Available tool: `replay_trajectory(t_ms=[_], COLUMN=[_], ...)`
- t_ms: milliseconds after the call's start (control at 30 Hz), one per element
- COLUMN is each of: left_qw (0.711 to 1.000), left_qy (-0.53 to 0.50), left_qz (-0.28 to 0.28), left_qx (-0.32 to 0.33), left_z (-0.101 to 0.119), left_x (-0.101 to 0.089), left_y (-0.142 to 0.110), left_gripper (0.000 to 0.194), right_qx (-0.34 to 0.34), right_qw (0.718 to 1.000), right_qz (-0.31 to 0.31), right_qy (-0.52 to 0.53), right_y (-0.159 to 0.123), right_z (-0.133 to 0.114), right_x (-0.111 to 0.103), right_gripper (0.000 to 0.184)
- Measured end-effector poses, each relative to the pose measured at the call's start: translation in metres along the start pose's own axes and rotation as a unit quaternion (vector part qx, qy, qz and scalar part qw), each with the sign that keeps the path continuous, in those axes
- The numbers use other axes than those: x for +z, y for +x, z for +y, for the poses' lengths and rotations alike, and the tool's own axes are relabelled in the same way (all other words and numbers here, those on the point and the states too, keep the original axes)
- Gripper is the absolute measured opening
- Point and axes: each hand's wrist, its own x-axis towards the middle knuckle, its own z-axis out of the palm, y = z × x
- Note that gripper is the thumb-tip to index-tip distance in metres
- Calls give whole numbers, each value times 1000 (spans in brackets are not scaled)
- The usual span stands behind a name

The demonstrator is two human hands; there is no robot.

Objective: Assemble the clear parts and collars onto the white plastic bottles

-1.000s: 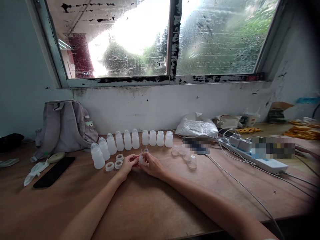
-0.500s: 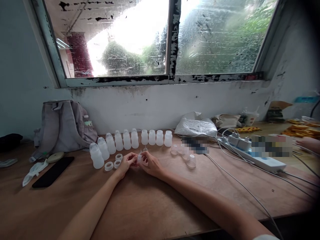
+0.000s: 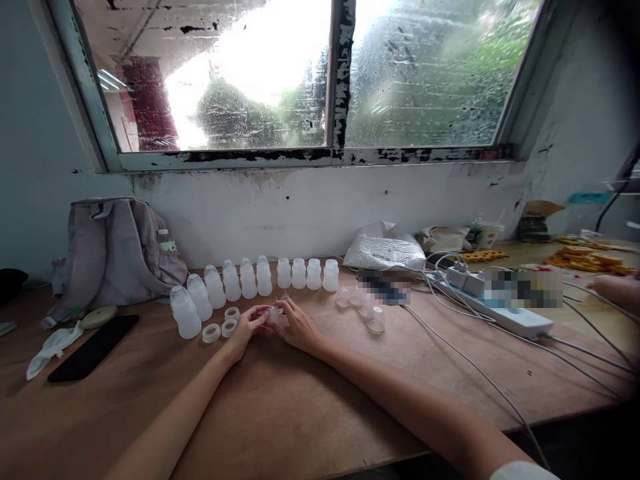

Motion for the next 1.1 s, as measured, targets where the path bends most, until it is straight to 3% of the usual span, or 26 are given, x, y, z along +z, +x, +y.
replay_trajectory(t_ms=[433, 567, 633, 733, 867, 1000, 1100], left_qw=[998, 996, 995, 994, 994, 995, 995], left_qy=[55, 66, 70, 76, 76, 73, 71], left_qz=[31, 49, 58, 66, 71, 67, 61], left_qx=[-27, -39, -41, -43, -39, -30, -23], left_z=[-2, -7, -9, -12, -13, -12, -12], left_x=[6, 6, 6, 5, 5, 6, 7], left_y=[2, 6, 8, 8, 8, 8, 7], left_gripper=[37, 43, 45, 46, 46, 44, 42], right_qx=[9, 72, 106, 143, 183, 202, 195], right_qw=[999, 993, 992, 986, 975, 966, 965], right_qz=[-9, 39, 46, -24, -43, -61, -63], right_qy=[40, 81, 43, -78, -123, -150, -160], right_y=[0, 5, 15, 39, 78, 97, 93], right_z=[-1, 16, 31, 53, 73, 81, 78], right_x=[-6, -2, 0, -1, -6, -6, -3], right_gripper=[19, 20, 26, 40, 51, 46, 30])
